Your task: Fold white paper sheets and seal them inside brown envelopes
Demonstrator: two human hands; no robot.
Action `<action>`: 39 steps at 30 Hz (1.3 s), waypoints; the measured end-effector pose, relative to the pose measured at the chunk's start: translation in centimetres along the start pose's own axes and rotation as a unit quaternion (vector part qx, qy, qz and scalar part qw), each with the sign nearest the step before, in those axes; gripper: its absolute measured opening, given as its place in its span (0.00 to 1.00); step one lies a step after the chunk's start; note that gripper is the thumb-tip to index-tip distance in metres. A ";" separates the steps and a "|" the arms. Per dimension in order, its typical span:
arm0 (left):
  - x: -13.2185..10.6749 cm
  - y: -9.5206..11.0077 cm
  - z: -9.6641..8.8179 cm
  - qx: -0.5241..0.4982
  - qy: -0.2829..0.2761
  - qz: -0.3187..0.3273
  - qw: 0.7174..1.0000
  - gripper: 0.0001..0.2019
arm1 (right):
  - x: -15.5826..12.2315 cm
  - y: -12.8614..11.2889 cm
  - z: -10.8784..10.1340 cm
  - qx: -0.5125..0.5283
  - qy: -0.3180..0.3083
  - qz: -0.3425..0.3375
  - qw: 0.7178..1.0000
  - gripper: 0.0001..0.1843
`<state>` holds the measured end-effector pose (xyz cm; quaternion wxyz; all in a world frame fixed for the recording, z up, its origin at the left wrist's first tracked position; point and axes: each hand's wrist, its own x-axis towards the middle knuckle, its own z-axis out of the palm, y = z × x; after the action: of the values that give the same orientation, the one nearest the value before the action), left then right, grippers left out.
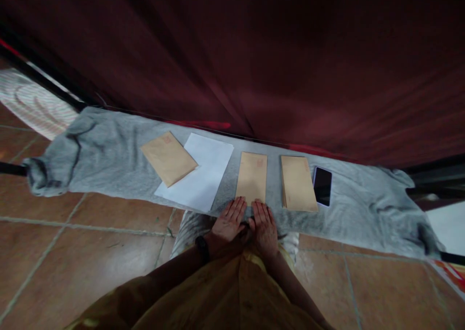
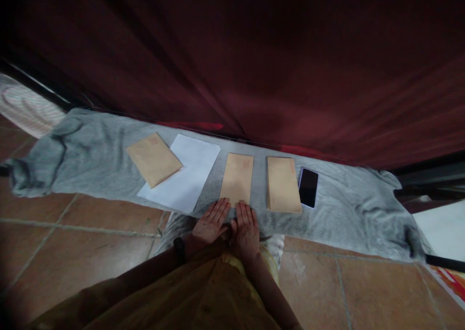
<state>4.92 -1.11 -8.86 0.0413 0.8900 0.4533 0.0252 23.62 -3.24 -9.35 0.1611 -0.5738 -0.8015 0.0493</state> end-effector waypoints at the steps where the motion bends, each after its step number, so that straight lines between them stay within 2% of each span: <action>1: 0.0 0.0 0.0 0.002 0.001 -0.001 1.000 0.41 | -0.1 0.1 0.0 -0.001 0.001 0.000 1.000 0.30; 15: -0.9 -0.7 0.0 0.009 0.021 -0.019 1.000 0.39 | -1.2 1.5 -0.2 0.002 0.025 0.004 1.000 0.31; 20: -1.1 -0.8 -0.4 0.011 0.029 -0.029 0.999 0.40 | -1.0 1.4 -0.3 -0.004 0.030 0.010 0.999 0.31; 25: -1.2 -0.8 0.1 0.018 0.044 -0.032 0.998 0.40 | -1.0 1.3 -0.3 -0.019 0.038 0.010 0.999 0.31; 31: -1.3 -0.9 0.4 0.039 0.050 -0.045 0.997 0.34 | -1.4 1.7 0.0 -0.011 0.055 0.013 0.998 0.31; 39: -1.2 -0.5 -0.2 0.038 0.060 -0.052 0.996 0.33 | -0.6 0.9 -0.4 -0.017 0.055 0.016 0.998 0.32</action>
<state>3.82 -1.78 -8.70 -0.0191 0.8631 0.5012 0.0591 24.79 -3.56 -9.31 0.1946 -0.5914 -0.7825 0.0064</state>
